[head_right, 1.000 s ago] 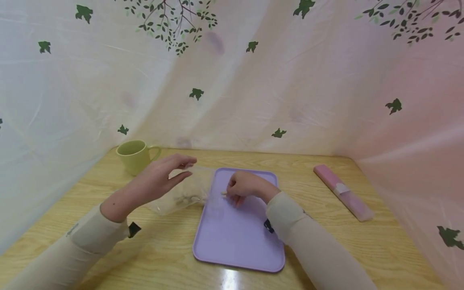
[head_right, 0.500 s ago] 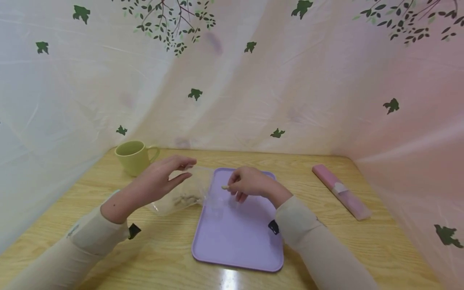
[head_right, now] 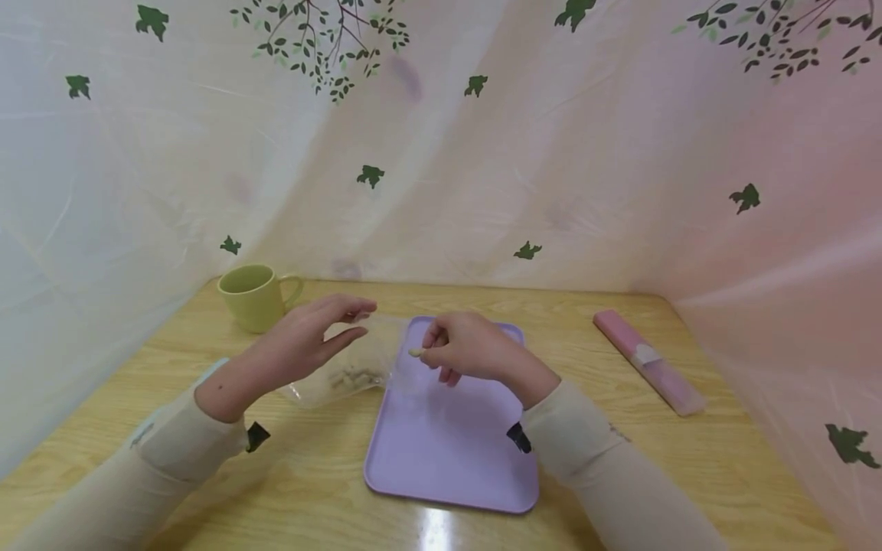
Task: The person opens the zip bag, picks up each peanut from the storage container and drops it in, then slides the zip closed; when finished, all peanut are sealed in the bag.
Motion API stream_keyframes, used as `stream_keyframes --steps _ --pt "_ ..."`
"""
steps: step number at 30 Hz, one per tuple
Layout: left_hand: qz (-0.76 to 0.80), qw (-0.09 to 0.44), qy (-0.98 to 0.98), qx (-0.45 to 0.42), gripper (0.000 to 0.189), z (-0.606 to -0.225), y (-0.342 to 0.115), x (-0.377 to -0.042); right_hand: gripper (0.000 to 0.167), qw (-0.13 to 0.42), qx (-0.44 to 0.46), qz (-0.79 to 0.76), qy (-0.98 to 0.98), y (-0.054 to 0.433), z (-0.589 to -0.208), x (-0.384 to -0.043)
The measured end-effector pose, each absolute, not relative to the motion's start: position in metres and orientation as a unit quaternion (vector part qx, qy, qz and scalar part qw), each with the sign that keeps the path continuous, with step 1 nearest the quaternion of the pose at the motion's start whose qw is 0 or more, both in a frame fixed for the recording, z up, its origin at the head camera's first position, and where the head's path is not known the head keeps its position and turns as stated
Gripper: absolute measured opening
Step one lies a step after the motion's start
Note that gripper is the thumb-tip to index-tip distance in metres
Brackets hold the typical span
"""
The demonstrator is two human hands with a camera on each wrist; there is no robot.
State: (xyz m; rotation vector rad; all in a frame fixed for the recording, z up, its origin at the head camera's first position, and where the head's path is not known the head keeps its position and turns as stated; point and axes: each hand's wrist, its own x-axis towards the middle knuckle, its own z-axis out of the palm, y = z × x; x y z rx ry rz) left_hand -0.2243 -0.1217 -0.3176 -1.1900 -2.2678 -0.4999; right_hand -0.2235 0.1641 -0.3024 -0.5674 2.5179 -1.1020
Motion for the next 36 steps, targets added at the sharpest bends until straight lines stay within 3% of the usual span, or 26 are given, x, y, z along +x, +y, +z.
stream_keyframes --steps 25,36 --pt "-0.19 0.25 -0.848 -0.427 0.036 -0.316 -0.125 -0.224 0.015 0.119 -0.245 -0.375 0.886 0.139 -0.298 -0.206" --pt "-0.198 0.247 -0.877 -0.361 0.034 -0.308 -0.126 -0.222 0.028 0.173 -0.273 -0.297 0.898 0.135 -0.31 -0.197"
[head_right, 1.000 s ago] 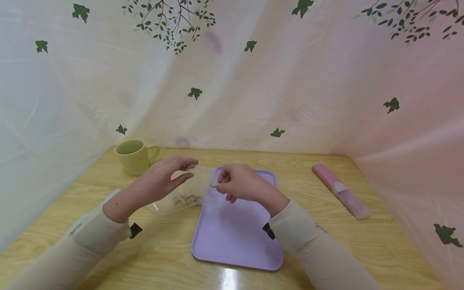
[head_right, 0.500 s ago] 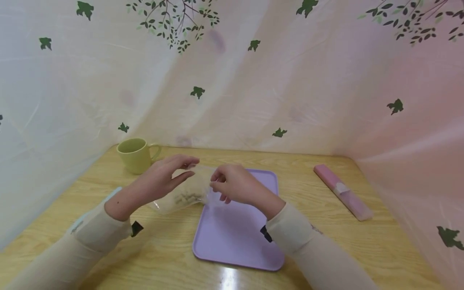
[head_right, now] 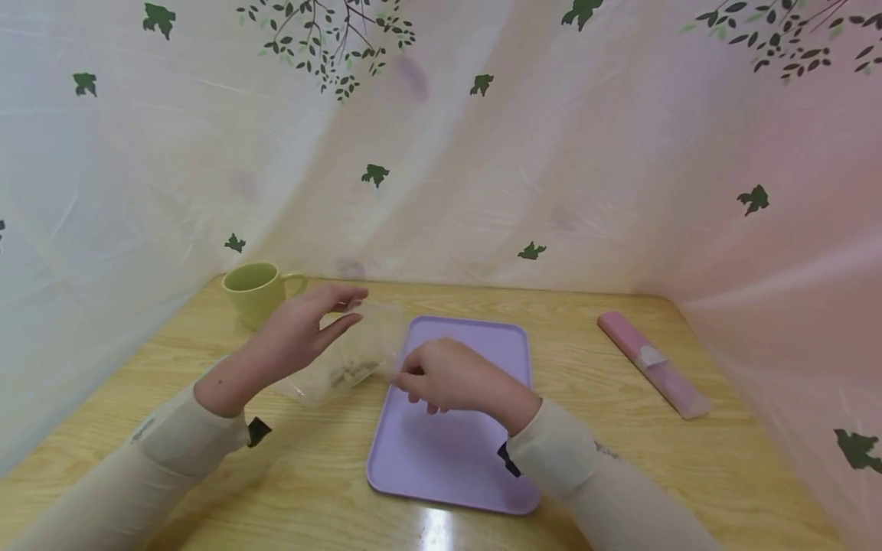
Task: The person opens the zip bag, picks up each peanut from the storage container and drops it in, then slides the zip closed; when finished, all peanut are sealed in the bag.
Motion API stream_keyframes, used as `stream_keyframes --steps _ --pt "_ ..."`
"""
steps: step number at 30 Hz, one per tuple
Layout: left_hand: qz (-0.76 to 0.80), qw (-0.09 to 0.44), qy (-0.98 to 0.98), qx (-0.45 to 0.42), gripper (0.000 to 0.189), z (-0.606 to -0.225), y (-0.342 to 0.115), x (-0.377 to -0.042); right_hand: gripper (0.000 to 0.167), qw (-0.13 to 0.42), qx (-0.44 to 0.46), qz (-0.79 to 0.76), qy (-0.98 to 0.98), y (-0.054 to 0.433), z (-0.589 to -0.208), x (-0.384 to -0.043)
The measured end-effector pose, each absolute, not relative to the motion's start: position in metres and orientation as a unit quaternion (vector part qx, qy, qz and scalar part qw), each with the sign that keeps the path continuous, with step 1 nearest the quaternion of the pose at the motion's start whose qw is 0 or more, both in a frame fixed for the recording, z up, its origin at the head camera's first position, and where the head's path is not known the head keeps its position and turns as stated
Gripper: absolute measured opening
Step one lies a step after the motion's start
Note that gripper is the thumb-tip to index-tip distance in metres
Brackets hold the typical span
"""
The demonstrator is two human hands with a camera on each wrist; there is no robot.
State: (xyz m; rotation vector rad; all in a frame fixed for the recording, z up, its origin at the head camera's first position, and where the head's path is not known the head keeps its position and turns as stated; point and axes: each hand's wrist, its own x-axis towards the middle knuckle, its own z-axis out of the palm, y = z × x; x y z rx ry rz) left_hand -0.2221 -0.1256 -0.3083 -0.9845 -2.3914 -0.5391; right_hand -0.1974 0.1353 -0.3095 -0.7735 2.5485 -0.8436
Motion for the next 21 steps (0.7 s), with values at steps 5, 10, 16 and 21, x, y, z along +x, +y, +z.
stream_keyframes --steps 5,10,16,21 --pt "-0.207 0.257 -0.877 -0.35 0.035 -0.3084 -0.1259 -0.2208 0.029 0.164 -0.257 -0.302 0.903 0.1317 -0.3157 -0.2007" --pt "-0.209 0.254 -0.877 -0.35 0.036 -0.3076 -0.1249 -0.2184 0.031 0.152 -0.245 -0.312 0.905 0.1307 -0.3163 -0.2036" --pt "-0.199 0.254 -0.877 -0.357 0.035 -0.3087 -0.1244 -0.2174 0.034 0.145 -0.235 -0.317 0.907 0.1301 -0.3154 -0.2059" --pt "-0.197 0.25 -0.876 -0.363 0.035 -0.3091 -0.124 -0.2167 0.036 0.128 -0.222 -0.33 0.909 0.1281 -0.3184 -0.2072"
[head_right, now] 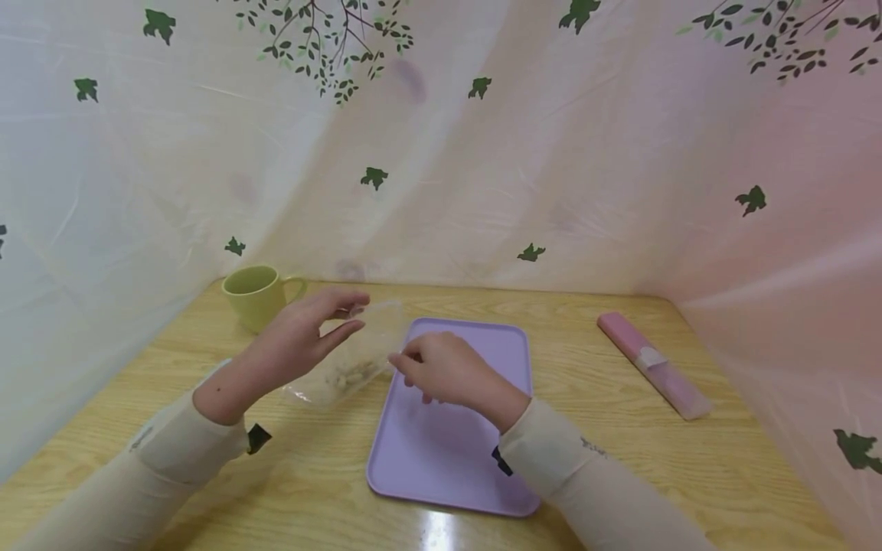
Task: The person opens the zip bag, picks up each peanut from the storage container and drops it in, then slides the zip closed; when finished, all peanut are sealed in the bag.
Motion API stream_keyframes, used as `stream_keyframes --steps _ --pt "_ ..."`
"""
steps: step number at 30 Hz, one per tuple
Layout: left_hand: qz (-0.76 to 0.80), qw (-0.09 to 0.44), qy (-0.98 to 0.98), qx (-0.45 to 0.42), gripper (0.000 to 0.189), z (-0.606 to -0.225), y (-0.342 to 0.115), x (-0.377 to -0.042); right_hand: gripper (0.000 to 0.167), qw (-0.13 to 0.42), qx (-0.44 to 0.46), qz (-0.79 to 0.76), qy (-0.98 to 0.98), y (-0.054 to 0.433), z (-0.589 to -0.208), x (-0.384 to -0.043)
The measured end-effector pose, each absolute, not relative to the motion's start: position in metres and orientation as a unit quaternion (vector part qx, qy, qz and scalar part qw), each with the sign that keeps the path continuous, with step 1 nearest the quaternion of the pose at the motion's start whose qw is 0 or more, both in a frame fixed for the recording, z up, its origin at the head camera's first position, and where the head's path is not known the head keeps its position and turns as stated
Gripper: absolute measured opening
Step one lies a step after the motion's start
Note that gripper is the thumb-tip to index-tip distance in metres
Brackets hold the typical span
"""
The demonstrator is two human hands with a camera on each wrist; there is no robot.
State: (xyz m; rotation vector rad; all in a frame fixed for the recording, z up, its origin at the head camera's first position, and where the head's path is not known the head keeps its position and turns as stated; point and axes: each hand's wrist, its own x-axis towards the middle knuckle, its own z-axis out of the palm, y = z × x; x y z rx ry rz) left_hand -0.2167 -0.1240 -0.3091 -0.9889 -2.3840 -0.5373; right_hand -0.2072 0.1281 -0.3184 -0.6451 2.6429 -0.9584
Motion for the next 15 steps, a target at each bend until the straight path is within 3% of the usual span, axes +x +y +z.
stream_keyframes --steps 15 --pt "-0.206 0.273 -0.851 -0.398 0.036 -0.317 -0.124 -0.22 0.033 0.091 -0.202 -0.346 0.912 0.12 -0.332 -0.219"
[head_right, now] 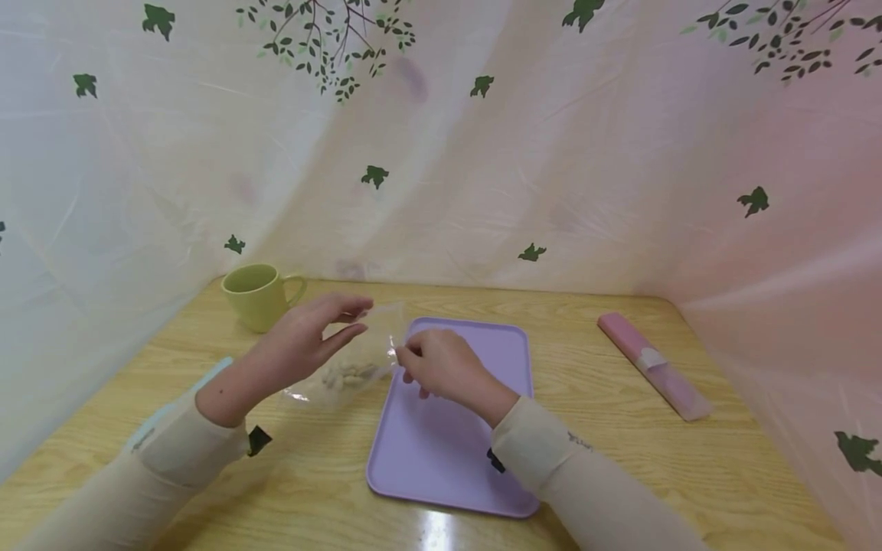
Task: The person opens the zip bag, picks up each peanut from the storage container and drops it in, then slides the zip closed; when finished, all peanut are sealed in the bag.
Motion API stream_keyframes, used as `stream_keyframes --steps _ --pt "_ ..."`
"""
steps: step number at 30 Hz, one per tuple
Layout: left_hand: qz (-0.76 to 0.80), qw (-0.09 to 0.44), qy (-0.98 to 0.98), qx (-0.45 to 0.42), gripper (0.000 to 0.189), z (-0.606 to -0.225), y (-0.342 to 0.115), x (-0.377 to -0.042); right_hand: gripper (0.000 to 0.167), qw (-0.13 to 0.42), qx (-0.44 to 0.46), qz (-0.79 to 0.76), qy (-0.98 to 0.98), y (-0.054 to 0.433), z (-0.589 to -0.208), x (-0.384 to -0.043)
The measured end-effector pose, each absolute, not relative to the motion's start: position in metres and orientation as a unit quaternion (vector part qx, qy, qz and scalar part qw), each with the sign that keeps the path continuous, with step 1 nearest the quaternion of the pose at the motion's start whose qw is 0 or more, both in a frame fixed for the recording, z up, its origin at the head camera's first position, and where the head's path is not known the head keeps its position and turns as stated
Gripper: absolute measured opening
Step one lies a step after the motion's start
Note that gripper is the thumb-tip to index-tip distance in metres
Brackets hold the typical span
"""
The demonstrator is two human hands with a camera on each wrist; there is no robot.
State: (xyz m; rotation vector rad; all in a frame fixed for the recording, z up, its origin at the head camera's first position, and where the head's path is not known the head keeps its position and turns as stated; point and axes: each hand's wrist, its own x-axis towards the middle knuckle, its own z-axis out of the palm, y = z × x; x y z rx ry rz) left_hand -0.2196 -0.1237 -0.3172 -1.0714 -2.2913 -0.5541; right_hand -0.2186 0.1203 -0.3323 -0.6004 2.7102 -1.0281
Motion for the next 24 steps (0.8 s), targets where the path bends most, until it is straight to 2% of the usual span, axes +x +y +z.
stream_keyframes --steps 3,6,13,19,24 --pt "-0.202 0.261 -0.861 -0.386 0.037 -0.315 -0.124 -0.22 0.032 0.083 -0.202 -0.35 0.911 0.12 -0.333 -0.219" --pt "-0.215 0.226 -0.883 -0.35 0.04 -0.31 -0.127 -0.222 0.032 0.068 -0.204 -0.357 0.909 0.12 -0.334 -0.219" --pt "-0.325 0.09 -0.907 -0.252 0.058 -0.298 -0.141 -0.248 0.027 0.019 -0.226 -0.382 0.896 0.119 -0.331 -0.217" --pt "-0.403 -0.02 -0.877 -0.26 0.064 -0.311 -0.158 -0.286 0.023 -0.014 -0.285 -0.383 0.879 0.117 -0.33 -0.209" --pt "-0.414 -0.047 -0.864 -0.282 0.054 -0.32 -0.168 -0.302 0.024 -0.024 -0.304 -0.371 0.877 0.118 -0.331 -0.205"
